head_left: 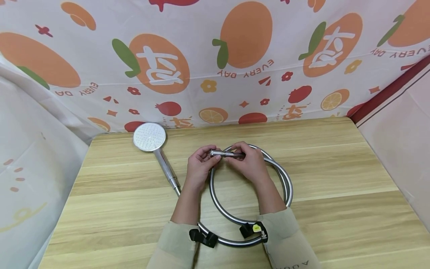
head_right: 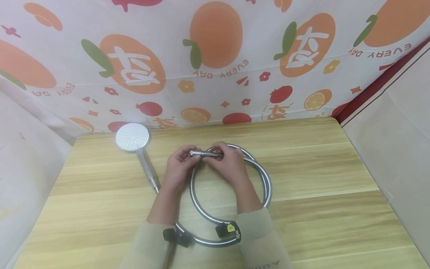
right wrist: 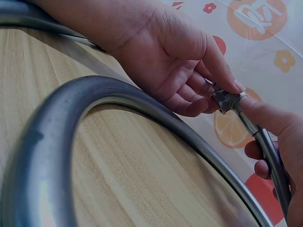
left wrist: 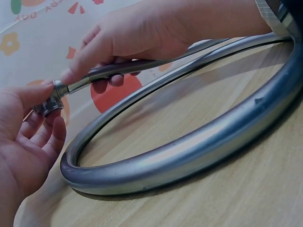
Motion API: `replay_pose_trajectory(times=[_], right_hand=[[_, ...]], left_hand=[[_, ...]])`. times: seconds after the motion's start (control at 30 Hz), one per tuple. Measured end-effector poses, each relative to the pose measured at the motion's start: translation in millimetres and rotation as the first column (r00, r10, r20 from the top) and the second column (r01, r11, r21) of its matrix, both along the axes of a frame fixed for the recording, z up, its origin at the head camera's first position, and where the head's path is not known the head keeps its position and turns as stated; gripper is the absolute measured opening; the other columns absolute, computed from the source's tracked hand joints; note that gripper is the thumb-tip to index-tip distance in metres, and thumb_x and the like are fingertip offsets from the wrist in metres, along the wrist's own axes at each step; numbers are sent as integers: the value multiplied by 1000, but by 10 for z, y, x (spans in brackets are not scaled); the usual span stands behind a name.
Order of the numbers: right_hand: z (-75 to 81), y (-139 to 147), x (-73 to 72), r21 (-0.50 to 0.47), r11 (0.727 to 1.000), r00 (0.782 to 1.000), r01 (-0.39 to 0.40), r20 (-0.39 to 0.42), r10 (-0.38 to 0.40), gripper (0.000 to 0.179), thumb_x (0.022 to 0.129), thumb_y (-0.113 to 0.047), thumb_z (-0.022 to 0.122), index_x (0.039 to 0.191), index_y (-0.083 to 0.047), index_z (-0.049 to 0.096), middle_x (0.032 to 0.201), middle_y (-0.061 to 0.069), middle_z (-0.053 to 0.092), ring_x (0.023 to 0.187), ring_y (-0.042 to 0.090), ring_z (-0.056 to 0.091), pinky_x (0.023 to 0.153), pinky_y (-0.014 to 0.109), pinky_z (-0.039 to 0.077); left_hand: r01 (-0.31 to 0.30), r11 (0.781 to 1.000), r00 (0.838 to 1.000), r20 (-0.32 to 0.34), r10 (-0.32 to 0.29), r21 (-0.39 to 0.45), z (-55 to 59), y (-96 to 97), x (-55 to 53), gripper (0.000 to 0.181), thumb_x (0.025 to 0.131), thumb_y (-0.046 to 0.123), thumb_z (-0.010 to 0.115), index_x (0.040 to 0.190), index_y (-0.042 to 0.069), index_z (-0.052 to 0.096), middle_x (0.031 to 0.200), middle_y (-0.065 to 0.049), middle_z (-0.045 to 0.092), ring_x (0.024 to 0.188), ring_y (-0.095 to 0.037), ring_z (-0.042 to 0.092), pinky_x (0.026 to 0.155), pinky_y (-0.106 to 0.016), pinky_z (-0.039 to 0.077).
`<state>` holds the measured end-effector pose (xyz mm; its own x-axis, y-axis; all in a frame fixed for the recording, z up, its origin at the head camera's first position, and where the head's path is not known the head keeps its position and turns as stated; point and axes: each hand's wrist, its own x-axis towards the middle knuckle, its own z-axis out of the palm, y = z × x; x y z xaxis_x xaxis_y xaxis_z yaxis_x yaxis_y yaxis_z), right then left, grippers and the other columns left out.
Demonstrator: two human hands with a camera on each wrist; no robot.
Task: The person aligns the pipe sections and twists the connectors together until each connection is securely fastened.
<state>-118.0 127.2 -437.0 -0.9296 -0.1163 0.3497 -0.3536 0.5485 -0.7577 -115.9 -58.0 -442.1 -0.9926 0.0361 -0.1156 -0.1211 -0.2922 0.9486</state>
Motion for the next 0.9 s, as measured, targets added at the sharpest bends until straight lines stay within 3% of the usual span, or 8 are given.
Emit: replay_pose_trajectory(times=[0.1, 0.3, 0.57, 0.9], right_hand=[[3, -3, 3, 13, 1000, 1000, 10, 8, -11, 30, 76, -31, 86, 94, -16, 68, 81, -6, 71, 72, 8, 64, 69, 30, 52], [14, -18, 1, 26, 1000, 1000, 16, 21, -16, 25, 83, -36, 79, 95, -16, 72, 86, -6, 73, 76, 7, 65, 69, 28, 54], [23, -17, -4, -4, 999, 998, 48, 44, -48, 15, 94, -31, 67, 99, -17, 69, 76, -7, 69, 66, 10, 56, 64, 28, 47], [38, -14, 1, -22, 998, 998, 51, 34, -50, 12, 94, -28, 68, 98, -16, 70, 75, -7, 69, 65, 10, 56, 64, 28, 46]], left_hand=[[-1, 1000, 1000, 0, 1, 2, 0, -1, -1, 38, 85, -7, 71, 121, -7, 60, 103, -2, 72, 94, -12, 69, 75, -20, 58], [-4, 1000, 1000, -5, 4, -3, 3, 2, 1, 36, 84, -8, 71, 119, -6, 61, 102, -2, 72, 93, -12, 69, 74, -20, 58], [1, 1000, 1000, -11, -1, -19, 24, 10, 9, 34, 84, -8, 71, 116, -5, 62, 100, -1, 73, 89, -10, 69, 70, -19, 56], [7, 1000, 1000, -18, -7, -17, 25, 6, 7, 37, 84, -8, 72, 118, -7, 61, 100, 0, 73, 90, -10, 69, 71, -18, 57]])
